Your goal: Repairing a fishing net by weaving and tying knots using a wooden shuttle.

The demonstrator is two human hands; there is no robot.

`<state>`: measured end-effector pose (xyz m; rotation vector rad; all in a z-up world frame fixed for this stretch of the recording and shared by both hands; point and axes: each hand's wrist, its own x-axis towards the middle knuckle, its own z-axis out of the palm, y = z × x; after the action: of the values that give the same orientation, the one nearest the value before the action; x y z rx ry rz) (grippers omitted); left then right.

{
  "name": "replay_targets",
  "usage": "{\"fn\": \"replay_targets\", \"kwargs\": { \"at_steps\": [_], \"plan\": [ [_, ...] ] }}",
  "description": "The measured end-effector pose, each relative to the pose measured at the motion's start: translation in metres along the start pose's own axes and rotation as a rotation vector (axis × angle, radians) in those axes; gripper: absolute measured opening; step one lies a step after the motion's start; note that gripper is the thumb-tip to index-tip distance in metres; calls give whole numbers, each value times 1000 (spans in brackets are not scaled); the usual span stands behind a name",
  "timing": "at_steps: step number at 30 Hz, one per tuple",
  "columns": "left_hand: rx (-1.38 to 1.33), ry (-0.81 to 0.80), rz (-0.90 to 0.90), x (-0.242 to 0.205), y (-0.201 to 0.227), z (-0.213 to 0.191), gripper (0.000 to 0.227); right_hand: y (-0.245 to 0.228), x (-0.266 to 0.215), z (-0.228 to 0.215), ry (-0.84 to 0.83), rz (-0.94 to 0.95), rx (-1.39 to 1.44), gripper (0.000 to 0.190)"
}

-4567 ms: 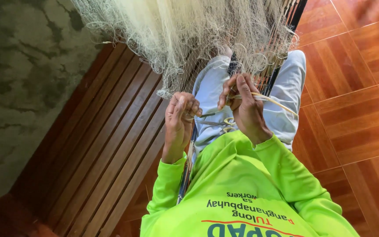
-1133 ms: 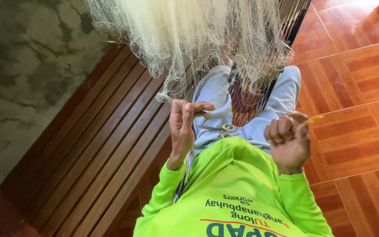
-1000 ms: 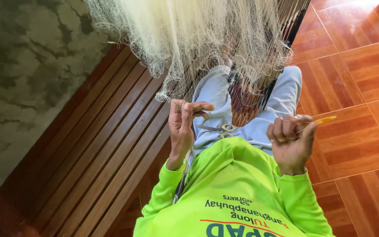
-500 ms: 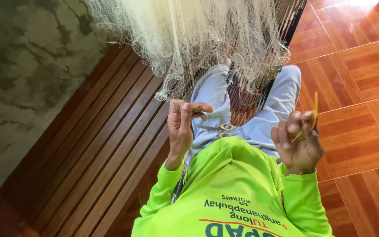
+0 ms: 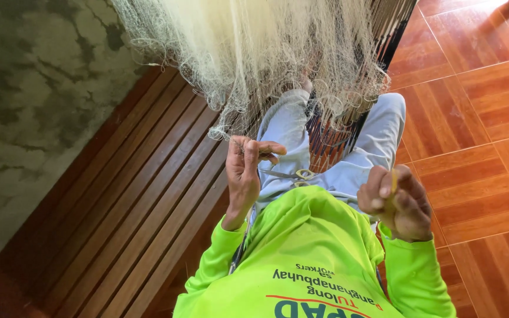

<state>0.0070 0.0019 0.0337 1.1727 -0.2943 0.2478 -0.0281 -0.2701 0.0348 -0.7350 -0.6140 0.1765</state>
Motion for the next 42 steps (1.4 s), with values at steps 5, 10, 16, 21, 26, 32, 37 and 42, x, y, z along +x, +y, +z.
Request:
{"fn": "replay_targets", "kwargs": {
  "at_steps": [5, 10, 16, 21, 26, 32, 37, 42],
  "plan": [
    [7, -11, 1, 3, -6, 0, 17, -19, 23, 15, -69, 60, -722, 16],
    [34, 11, 12, 7, -6, 2, 21, -35, 55, 35, -155, -19, -1323, 31],
    [-41, 73, 22, 5, -8, 2, 21, -35, 60, 28, 189, -188, -1225, 15],
    [-35, 110, 37, 4, -6, 2, 21, -24, 59, 0, 67, -206, -662, 17],
    [-36, 119, 35, -1, -3, -4, 20, -22, 78, 16, -321, -104, -415, 18],
    [40, 121, 71, 3, -5, -11, 24, -23, 105, 52, -381, -50, -1035, 15],
    [86, 148, 71, 2, -1, -10, 34, -16, 112, 59, -423, -108, -1343, 21],
    [109, 151, 78, -1, 8, -10, 38, -7, 109, 59, -383, -277, -1655, 22]
  ]
}}
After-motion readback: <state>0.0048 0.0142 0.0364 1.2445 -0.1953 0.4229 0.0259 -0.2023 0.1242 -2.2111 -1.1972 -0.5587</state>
